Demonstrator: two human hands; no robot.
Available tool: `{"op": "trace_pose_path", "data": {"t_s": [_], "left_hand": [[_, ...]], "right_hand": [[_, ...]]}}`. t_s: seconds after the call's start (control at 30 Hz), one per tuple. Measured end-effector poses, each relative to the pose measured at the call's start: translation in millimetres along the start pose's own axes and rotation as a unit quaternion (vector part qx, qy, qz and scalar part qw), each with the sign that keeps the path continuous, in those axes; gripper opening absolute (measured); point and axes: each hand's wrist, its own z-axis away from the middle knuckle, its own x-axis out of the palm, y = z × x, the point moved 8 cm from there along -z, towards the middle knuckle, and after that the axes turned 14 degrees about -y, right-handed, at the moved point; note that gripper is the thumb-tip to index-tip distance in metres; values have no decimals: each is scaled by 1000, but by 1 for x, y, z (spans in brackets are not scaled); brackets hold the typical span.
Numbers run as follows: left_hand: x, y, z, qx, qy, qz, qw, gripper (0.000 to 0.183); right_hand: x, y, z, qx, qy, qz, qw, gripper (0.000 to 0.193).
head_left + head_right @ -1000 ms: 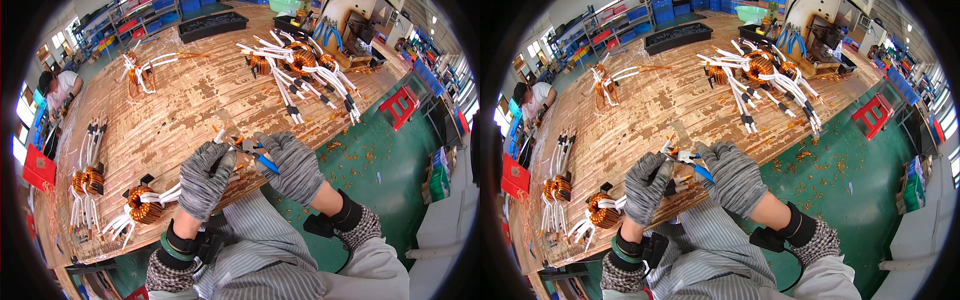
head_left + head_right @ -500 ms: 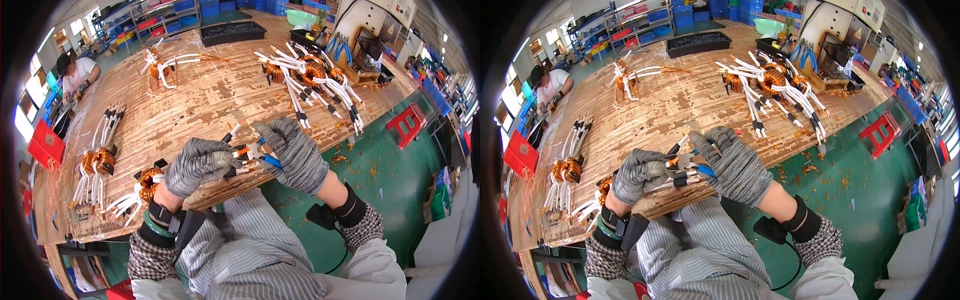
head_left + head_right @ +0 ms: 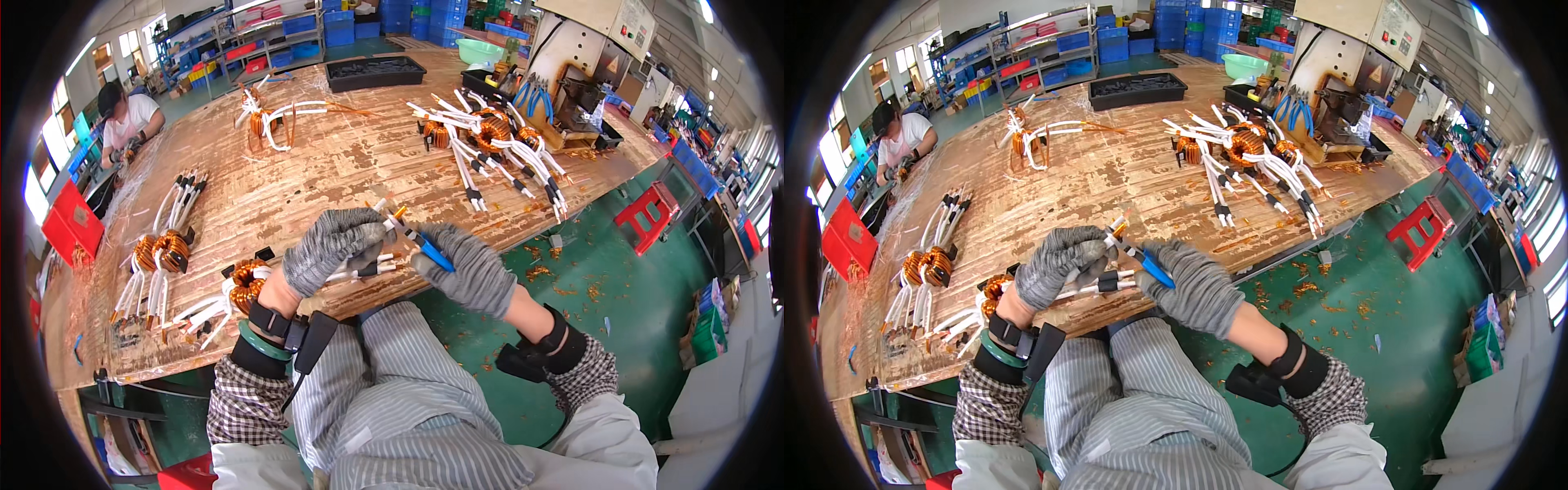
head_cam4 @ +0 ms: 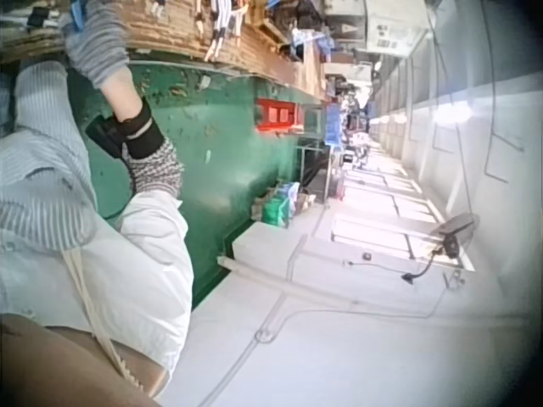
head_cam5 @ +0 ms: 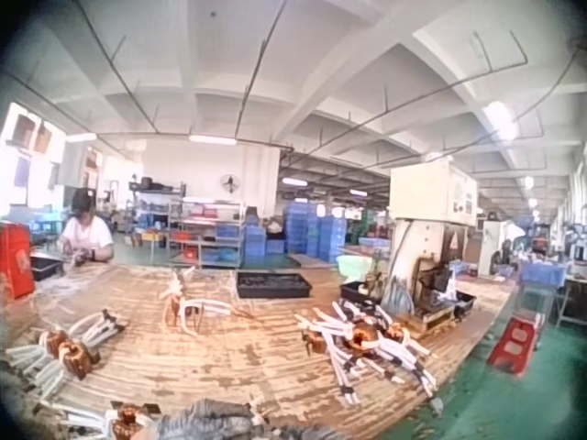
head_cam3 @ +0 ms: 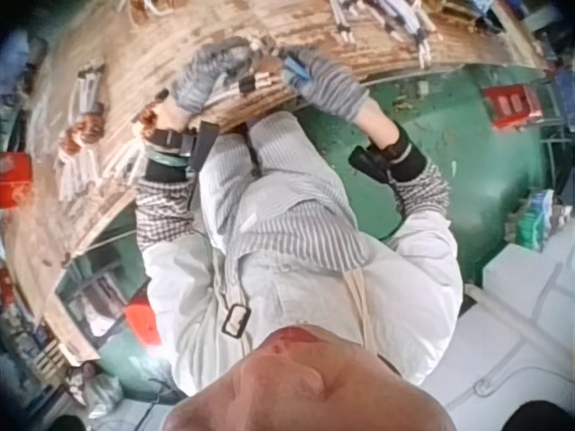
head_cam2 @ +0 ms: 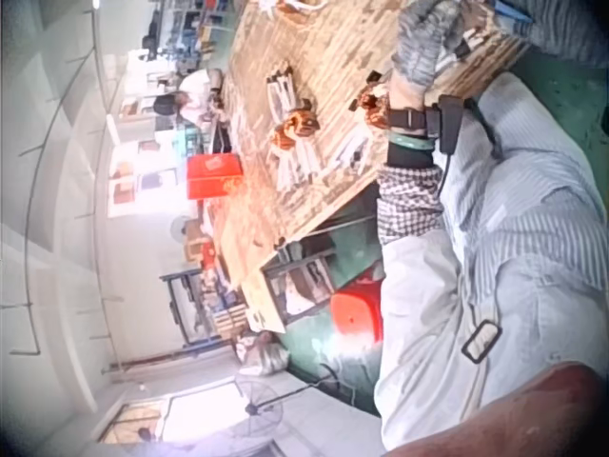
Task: Cutting and preparing wires on copper induction coils using pliers.
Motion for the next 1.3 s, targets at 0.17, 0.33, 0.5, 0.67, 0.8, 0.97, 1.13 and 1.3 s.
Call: {"op": "trace_pose_path", "data": {"t_s": [0.17,0.33,0.5,0.67,0.8,0.97,1.13,1.3], "left_hand": [[6,8,-4,8,28,-11,1000,27],[4,2,-6,2,53,-57,997,37],[-5,6,-17,-2,58,-58,997,37],[-26,-6,-32,-10,85,-53,995,34],[-16,-11,-46,-91,104,-71,988,34],[60,-12,-14,-7,-3,-670,742,36],[31,-52,-20,-119,95,-624,766,36],[6,-64,-34,-210,43,-496,842,22]], "right_hand": [[-20,-7,6,-23,172,294,940,50],[-2,45,-4,-45,45,-399,915,40],[-26,79,-4,-30,92,-340,935,38],[-29,91,-9,-37,99,-380,919,36],[-48,102,-17,-33,139,-385,912,36],[-66,116,-26,-6,190,-341,921,36],[-67,120,-35,-9,167,-337,926,36],[-65,127,-35,2,180,-331,926,38]]}}
